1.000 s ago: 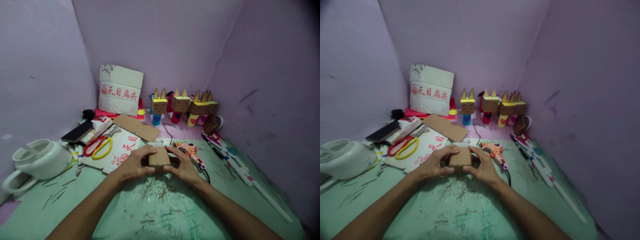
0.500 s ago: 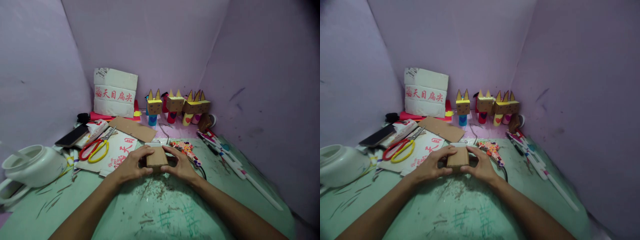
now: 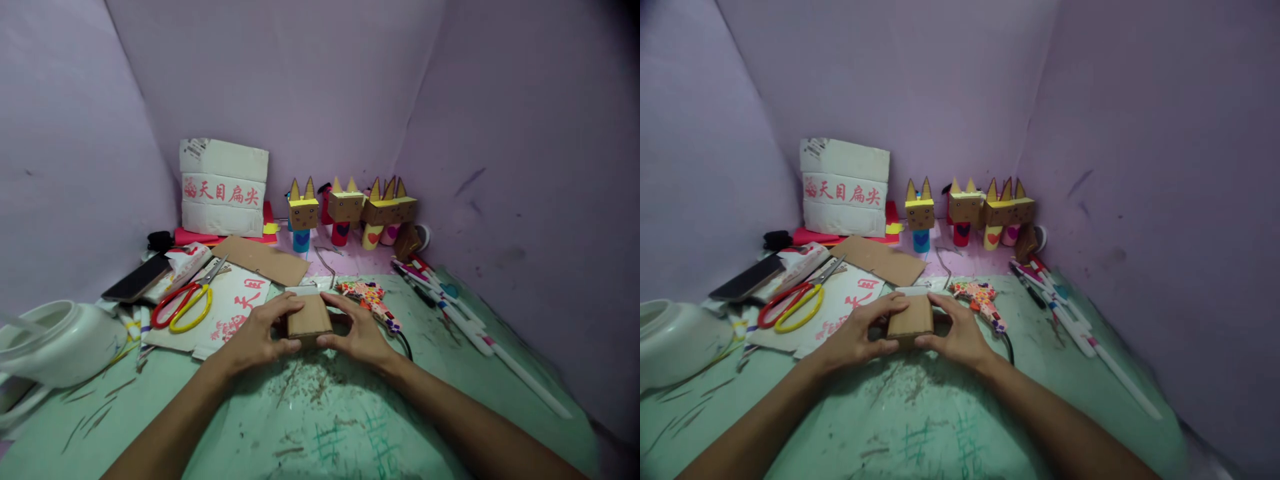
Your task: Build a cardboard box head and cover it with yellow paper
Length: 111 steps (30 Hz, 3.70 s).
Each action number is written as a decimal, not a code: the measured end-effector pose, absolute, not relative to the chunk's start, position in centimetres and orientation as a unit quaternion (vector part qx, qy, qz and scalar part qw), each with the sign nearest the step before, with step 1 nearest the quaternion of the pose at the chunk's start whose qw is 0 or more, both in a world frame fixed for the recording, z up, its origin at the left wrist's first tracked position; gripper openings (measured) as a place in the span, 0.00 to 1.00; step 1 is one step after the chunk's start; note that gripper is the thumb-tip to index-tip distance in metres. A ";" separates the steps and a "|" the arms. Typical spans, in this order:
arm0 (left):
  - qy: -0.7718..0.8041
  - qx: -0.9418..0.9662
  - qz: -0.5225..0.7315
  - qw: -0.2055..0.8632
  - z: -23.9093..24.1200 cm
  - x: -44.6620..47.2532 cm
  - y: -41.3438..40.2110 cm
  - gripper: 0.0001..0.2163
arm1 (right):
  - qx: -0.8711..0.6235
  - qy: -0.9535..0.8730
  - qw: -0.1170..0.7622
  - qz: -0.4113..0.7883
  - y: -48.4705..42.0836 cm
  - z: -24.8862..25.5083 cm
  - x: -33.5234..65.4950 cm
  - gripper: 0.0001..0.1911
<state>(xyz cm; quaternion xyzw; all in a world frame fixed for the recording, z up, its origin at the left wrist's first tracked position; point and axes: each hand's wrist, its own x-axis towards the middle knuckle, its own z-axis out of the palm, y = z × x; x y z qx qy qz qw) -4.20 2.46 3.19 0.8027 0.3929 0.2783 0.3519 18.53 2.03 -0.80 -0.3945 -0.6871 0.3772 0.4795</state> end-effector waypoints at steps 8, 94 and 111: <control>0.389 0.801 0.277 0.361 2.5 -4.4 2.8 0.32 | -0.405 -0.698 0.479 0.344 2.3 -0.9 18.6 0.39; 0.413 0.724 0.346 0.431 1.8 -3.7 2.1 0.24 | -0.366 -0.659 0.500 0.426 1.7 -1.1 18.8 0.17; 0.409 0.737 0.350 0.409 1.3 -3.9 2.2 0.23 | -0.357 -0.668 0.501 0.419 1.5 -0.8 18.7 0.16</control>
